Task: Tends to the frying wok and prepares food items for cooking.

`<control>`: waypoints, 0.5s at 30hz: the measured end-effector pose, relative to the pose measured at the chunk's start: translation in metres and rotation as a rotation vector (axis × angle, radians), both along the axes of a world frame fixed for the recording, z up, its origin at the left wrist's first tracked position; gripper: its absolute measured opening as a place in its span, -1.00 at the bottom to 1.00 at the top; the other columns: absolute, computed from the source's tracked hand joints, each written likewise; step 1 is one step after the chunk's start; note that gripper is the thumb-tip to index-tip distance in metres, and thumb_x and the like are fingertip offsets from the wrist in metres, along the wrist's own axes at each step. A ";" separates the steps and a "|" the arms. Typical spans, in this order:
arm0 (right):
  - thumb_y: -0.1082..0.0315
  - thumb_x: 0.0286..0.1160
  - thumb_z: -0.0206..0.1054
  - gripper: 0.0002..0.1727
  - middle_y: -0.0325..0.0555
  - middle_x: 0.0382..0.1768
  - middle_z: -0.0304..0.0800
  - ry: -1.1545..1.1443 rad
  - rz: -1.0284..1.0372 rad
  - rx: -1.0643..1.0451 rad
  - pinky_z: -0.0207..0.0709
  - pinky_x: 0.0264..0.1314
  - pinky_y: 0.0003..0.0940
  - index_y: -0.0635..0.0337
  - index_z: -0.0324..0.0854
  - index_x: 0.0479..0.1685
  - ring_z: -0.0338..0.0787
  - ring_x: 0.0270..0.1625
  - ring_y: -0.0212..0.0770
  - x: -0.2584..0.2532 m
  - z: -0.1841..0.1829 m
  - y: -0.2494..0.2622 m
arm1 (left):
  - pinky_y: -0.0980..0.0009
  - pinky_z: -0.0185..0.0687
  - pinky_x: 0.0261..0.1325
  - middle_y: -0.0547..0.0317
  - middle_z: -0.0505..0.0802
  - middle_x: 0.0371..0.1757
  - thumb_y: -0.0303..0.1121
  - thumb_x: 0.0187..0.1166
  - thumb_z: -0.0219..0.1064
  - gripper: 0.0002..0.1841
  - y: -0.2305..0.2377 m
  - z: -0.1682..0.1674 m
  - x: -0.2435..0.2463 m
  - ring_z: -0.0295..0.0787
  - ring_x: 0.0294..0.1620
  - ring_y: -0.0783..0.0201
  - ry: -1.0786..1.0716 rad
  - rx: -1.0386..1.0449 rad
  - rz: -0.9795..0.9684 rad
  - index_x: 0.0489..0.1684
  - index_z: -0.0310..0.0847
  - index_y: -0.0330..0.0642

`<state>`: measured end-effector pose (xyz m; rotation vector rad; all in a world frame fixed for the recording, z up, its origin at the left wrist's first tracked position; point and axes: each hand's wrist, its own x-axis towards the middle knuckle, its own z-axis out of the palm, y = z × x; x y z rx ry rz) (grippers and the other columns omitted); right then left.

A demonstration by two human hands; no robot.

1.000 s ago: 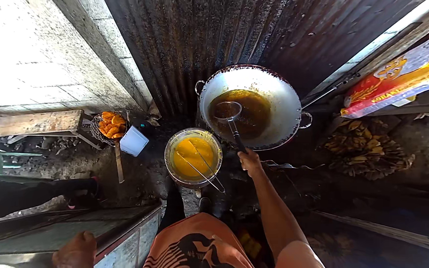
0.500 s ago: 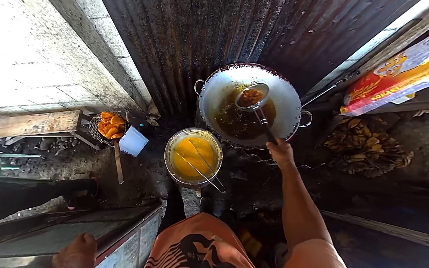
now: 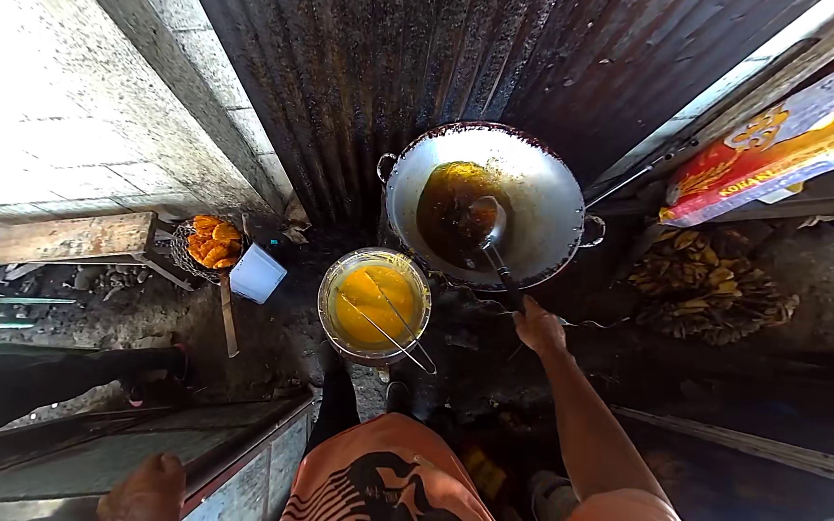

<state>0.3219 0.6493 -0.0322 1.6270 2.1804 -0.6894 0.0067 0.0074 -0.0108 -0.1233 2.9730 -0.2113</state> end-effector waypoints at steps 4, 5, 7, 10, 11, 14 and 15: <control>0.11 0.78 0.15 -0.39 0.27 0.39 0.71 0.211 -0.074 -0.099 0.45 0.51 0.29 0.05 0.31 0.78 0.69 0.45 0.26 -0.028 -0.014 -0.022 | -0.31 0.26 0.59 -0.17 0.93 0.00 -0.16 0.77 -0.01 -0.55 -0.002 -0.002 -0.001 0.79 0.28 -0.22 0.010 -0.005 0.002 -0.04 0.87 -0.15; 0.11 0.77 0.17 -0.41 0.24 0.36 0.73 0.275 -0.113 -0.128 0.51 0.45 0.24 0.04 0.35 0.76 0.74 0.37 0.21 -0.036 -0.018 -0.026 | -0.30 0.25 0.60 -0.16 0.93 0.01 -0.16 0.78 -0.01 -0.55 -0.003 -0.003 -0.001 0.78 0.29 -0.22 0.010 -0.005 0.007 -0.03 0.87 -0.14; 0.13 0.73 0.22 -0.45 0.13 0.02 0.78 0.427 -0.218 -0.191 0.63 -0.08 0.00 0.02 0.43 0.68 0.76 -0.17 -0.02 -0.052 -0.027 -0.033 | -0.31 0.24 0.61 -0.16 0.93 0.02 -0.16 0.78 -0.01 -0.55 -0.003 -0.003 -0.002 0.78 0.30 -0.22 0.006 -0.007 0.010 -0.01 0.87 -0.14; 0.23 0.74 0.27 -0.53 -0.17 -0.51 0.49 0.683 -0.410 -0.356 0.30 -0.63 -0.45 0.09 0.47 0.58 0.38 -0.68 -0.36 -0.074 -0.023 -0.039 | -0.30 0.24 0.61 -0.18 0.93 0.04 -0.16 0.78 -0.02 -0.55 -0.002 -0.002 -0.002 0.77 0.32 -0.24 -0.016 -0.019 0.010 0.02 0.87 -0.14; 0.27 0.74 0.27 -0.59 -0.20 -0.57 0.46 0.753 -0.459 -0.398 0.25 -0.69 -0.51 0.14 0.50 0.50 0.33 -0.73 -0.40 -0.080 -0.018 -0.039 | -0.30 0.24 0.62 -0.18 0.93 0.04 -0.16 0.78 -0.02 -0.55 -0.002 -0.002 -0.002 0.77 0.33 -0.23 -0.021 -0.024 0.013 0.03 0.87 -0.14; 0.30 0.74 0.28 -0.67 -0.21 -0.61 0.46 0.877 -0.550 -0.465 0.24 -0.75 -0.56 0.17 0.55 0.38 0.30 -0.78 -0.43 -0.085 -0.010 -0.034 | -0.31 0.24 0.61 -0.17 0.93 0.04 -0.16 0.79 -0.02 -0.55 -0.001 0.000 -0.001 0.78 0.32 -0.22 -0.025 -0.026 0.011 0.04 0.87 -0.13; 0.29 0.74 0.27 -0.70 -0.22 -0.61 0.45 0.903 -0.563 -0.481 0.25 -0.75 -0.57 0.16 0.56 0.34 0.29 -0.78 -0.44 -0.083 -0.007 -0.032 | -0.30 0.25 0.61 -0.17 0.93 0.03 -0.16 0.79 -0.02 -0.55 0.000 0.000 0.000 0.78 0.31 -0.22 -0.018 -0.023 0.007 0.04 0.87 -0.13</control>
